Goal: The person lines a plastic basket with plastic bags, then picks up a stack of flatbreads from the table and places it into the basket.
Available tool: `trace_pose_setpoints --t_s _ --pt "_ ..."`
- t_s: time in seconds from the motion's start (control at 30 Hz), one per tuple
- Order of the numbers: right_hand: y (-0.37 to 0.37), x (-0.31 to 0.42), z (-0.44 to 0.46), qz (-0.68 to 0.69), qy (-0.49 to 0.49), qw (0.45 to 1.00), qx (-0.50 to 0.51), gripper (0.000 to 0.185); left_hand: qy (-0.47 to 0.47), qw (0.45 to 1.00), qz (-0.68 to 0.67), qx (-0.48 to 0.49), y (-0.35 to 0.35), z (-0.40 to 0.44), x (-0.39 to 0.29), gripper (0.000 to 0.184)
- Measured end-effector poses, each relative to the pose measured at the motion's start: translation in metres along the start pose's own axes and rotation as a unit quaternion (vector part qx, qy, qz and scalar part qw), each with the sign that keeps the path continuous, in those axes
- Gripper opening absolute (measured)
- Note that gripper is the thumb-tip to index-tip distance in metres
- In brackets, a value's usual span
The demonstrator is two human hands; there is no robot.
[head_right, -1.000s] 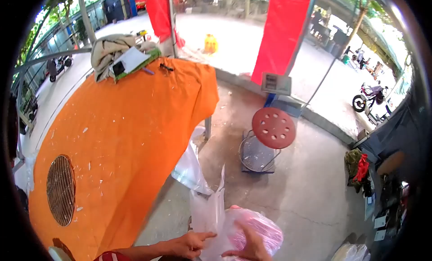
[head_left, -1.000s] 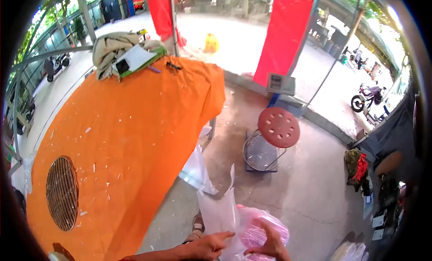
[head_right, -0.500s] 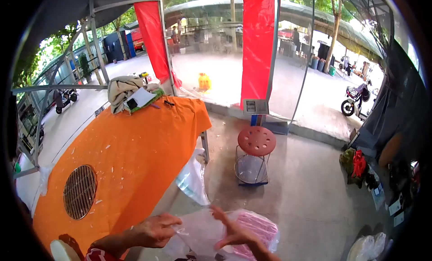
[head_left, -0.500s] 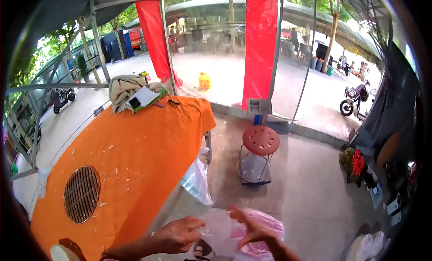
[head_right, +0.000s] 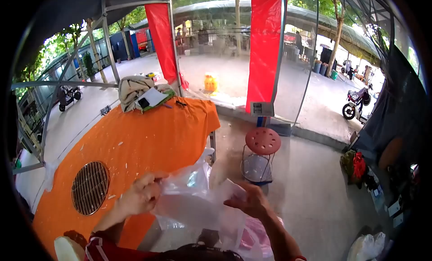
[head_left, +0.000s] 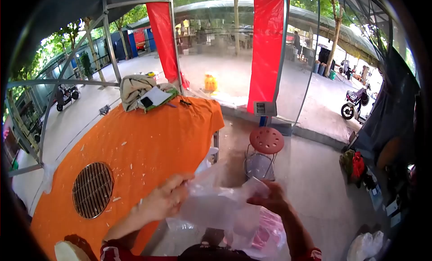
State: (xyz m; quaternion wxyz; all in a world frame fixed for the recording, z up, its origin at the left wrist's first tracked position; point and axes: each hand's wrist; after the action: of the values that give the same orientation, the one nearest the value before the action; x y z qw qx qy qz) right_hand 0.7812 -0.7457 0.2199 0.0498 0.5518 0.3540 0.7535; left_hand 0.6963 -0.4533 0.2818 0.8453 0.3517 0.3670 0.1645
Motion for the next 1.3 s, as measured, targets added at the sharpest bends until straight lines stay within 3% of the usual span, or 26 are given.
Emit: trace_pose_setpoints --t_s 0.03,0.1,0.17,0.2,0.27,0.33,0.37,0.4,0.43,0.47,0.5,0.53,0.57,0.63,0.67,0.7,0.77,0.83,0.87,1.0,1.07,1.17,1.3 --pt "-0.01 -0.004 -0.002 0.113 -0.095 0.982 0.117 0.023 -0.005 1.0 -0.001 0.0 0.002 0.0 0.006 0.019" --pt "-0.015 -0.002 0.001 0.033 -0.024 0.995 0.09 0.018 0.018 0.999 0.027 0.006 0.007 -0.002 0.022 0.033" --pt "-0.005 0.016 0.013 0.127 0.01 0.991 0.044 0.016 0.081 0.996 0.034 -0.001 0.014 -0.005 0.032 0.042" --pt "0.007 0.036 0.016 0.031 0.0 0.999 0.039 0.013 0.06 0.996 0.065 -0.02 0.017 -0.001 0.031 0.044" --pt "-0.005 0.036 0.018 0.033 0.04 0.998 0.04 0.012 0.009 0.989 0.131 -0.065 0.02 0.015 0.024 0.05" --pt "-0.026 0.044 0.015 0.042 0.088 0.995 0.03 0.013 0.008 0.999 0.023 0.021 0.0 0.035 0.017 0.057" --pt "-0.027 0.051 0.019 -0.097 0.217 0.971 0.009 0.019 0.014 0.995 -0.038 0.087 -0.024 0.037 0.032 0.052" --pt "-0.027 0.056 0.019 -0.099 0.232 0.968 -0.017 0.025 0.02 0.984 -0.098 0.151 -0.047 0.037 0.048 0.048" --pt "-0.026 0.058 0.018 -0.101 0.247 0.963 -0.043 0.03 0.12 0.96 -0.156 0.2 -0.054 0.039 0.045 0.041" --pt "-0.026 0.048 0.017 -0.001 0.201 0.975 -0.092 0.04 0.216 0.92 -0.212 0.248 -0.058 0.04 0.043 0.036" --pt "-0.025 0.038 0.016 0.101 0.15 0.973 -0.141 0.05 0.169 0.936 -0.284 0.122 -0.068 0.032 0.041 0.034" --pt "-0.018 0.042 0.019 0.168 0.178 0.957 -0.155 0.071 0.193 0.936 -0.261 0.136 -0.068 0.031 0.039 0.034" --pt "-0.02 0.038 0.018 0.21 0.158 0.956 -0.128 0.073 0.218 0.934 -0.24 0.15 -0.069 0.029 0.038 0.034" --pt "-0.034 0.02 0.009 0.292 0.121 0.946 -0.071 0.079 0.133 0.966 -0.187 0.117 -0.081 0.028 0.04 0.04" --pt "-0.041 0.014 0.002 0.246 0.082 0.966 -0.021 0.07 0.087 0.979 -0.159 0.098 -0.087 0.03 0.043 0.044" --pt "-0.04 0.029 -0.01 0.264 -0.062 0.962 0.039 0.043 0.103 0.967 -0.182 0.144 -0.088 0.032 0.048 0.057" --pt "-0.042 0.026 -0.01 0.186 -0.08 0.979 -0.012 0.018 0.05 0.977 -0.162 0.131 -0.091 0.036 0.049 0.061" --pt "-0.038 0.005 -0.004 0.228 0.021 0.971 -0.072 0.015 0.069 0.979 -0.097 0.165 -0.088 0.04 0.047 0.065" --pt "-0.032 0.003 -0.001 0.181 0.0 0.981 -0.065 0.017 0.077 0.979 -0.063 0.18 -0.085 0.044 0.045 0.067" --pt "-0.03 0.022 0.004 0.319 -0.047 0.946 -0.037 0.019 0.11 0.963 -0.072 0.235 -0.077 0.055 0.042 0.078" --pt "-0.033 0.011 0.006 0.259 -0.024 0.963 -0.072 0.018 0.096 0.954 -0.079 0.271 -0.079 0.055 0.047 0.083" --pt "-0.038 0.001 0.008 0.21 -0.004 0.969 -0.131 0.014 0.069 0.959 -0.155 0.228 -0.077 0.053 0.05 0.084" --pt "-0.039 0.003 0.009 0.219 -0.065 0.963 -0.144 0.01 0.155 0.936 -0.232 0.215 -0.067 0.062 0.044 0.085"
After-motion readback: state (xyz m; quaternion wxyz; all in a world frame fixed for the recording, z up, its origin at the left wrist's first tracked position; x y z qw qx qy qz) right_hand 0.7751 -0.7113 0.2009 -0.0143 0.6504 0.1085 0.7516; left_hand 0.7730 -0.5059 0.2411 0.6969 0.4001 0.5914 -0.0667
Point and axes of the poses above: each hand's wrist, its own z-axis towards the middle knuckle, its own y-axis out of the back of the hand, x = y × z, and after that the axes turned 15 degrees about -z, right-handed
